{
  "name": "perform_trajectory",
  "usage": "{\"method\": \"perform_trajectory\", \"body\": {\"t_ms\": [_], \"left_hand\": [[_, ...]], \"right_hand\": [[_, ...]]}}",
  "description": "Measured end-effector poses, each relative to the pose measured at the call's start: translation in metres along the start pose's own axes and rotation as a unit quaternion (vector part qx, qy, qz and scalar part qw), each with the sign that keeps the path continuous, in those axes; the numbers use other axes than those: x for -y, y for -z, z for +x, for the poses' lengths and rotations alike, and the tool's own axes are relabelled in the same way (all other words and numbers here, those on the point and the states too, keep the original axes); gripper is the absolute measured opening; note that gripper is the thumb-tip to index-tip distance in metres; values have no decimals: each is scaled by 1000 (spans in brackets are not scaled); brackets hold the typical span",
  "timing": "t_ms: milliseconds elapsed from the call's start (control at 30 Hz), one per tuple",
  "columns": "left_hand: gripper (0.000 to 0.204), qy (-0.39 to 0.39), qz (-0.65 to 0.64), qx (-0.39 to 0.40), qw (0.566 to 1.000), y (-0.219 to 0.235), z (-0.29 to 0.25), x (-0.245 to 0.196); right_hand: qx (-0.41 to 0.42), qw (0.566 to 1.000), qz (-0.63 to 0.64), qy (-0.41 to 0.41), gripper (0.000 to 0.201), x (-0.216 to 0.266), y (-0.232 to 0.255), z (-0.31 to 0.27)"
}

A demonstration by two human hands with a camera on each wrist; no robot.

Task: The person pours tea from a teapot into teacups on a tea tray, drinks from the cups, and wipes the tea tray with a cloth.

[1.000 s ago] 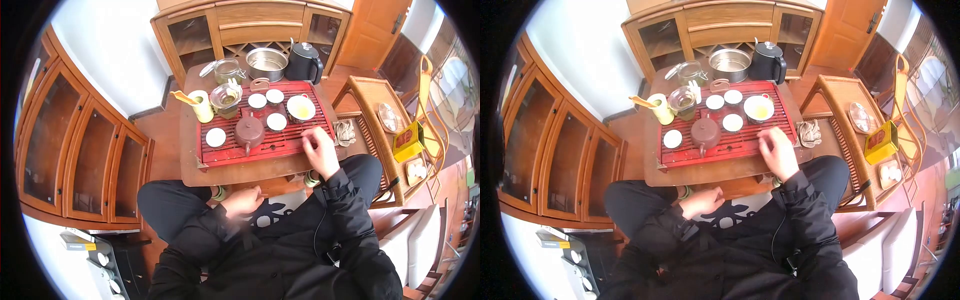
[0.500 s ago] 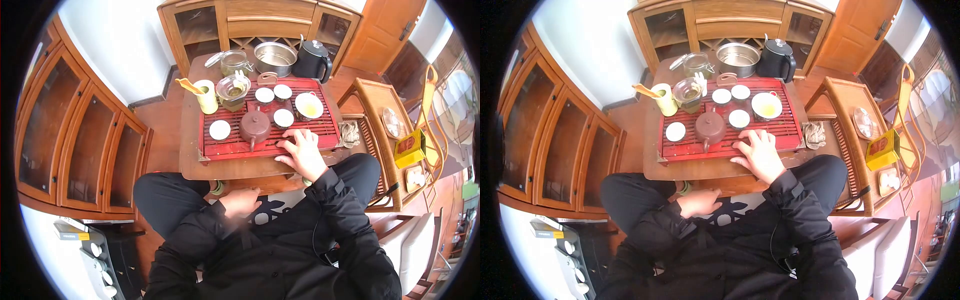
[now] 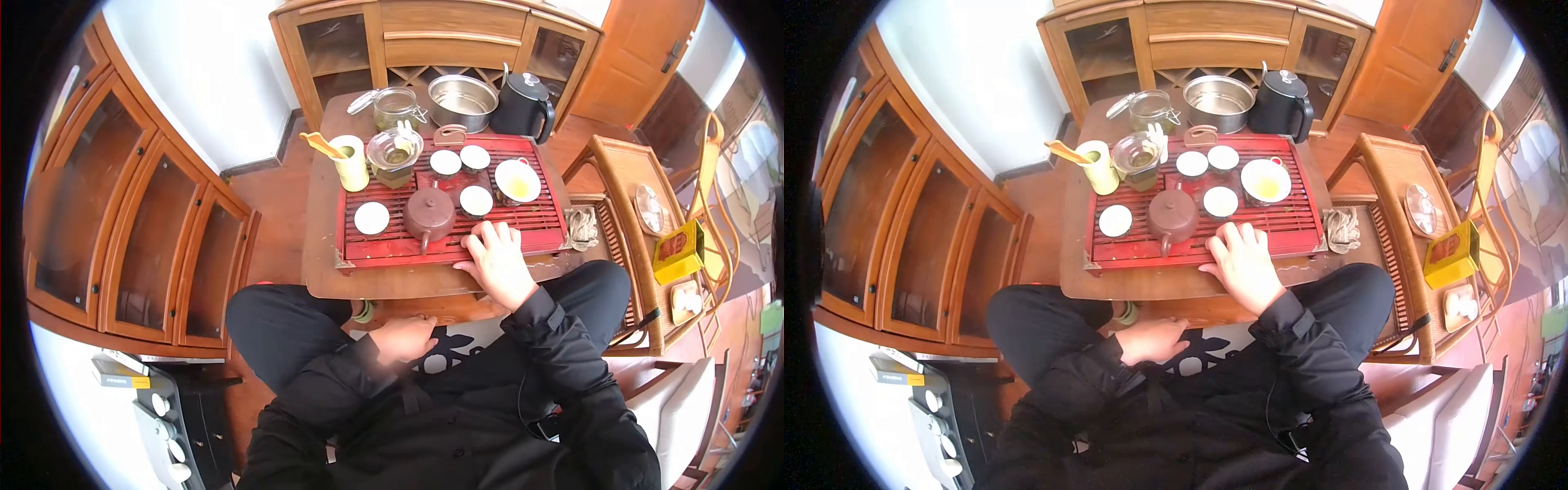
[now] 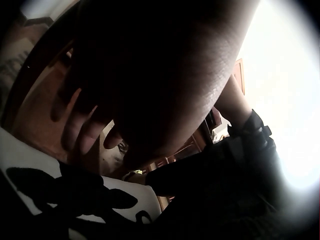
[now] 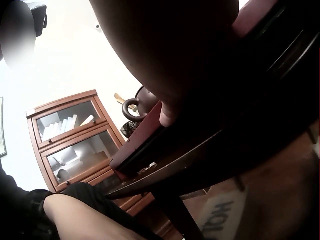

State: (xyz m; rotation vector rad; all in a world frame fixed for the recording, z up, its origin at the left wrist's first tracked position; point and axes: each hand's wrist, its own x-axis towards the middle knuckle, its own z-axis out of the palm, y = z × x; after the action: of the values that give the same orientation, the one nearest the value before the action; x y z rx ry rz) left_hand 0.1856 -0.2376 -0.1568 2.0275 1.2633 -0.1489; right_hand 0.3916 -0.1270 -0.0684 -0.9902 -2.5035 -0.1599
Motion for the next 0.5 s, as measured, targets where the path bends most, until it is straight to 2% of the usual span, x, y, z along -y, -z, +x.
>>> {"method": "perform_trajectory", "body": {"t_ms": [133,500], "left_hand": [[50,6,1,26,1000,8,-2,-4],[49,-2,5,14,1000,6,-1,-3]], "right_hand": [[7,1000,-20,4,43,0,-3,2],[-8,1000,-12,5,44,1,-4,2]]}}
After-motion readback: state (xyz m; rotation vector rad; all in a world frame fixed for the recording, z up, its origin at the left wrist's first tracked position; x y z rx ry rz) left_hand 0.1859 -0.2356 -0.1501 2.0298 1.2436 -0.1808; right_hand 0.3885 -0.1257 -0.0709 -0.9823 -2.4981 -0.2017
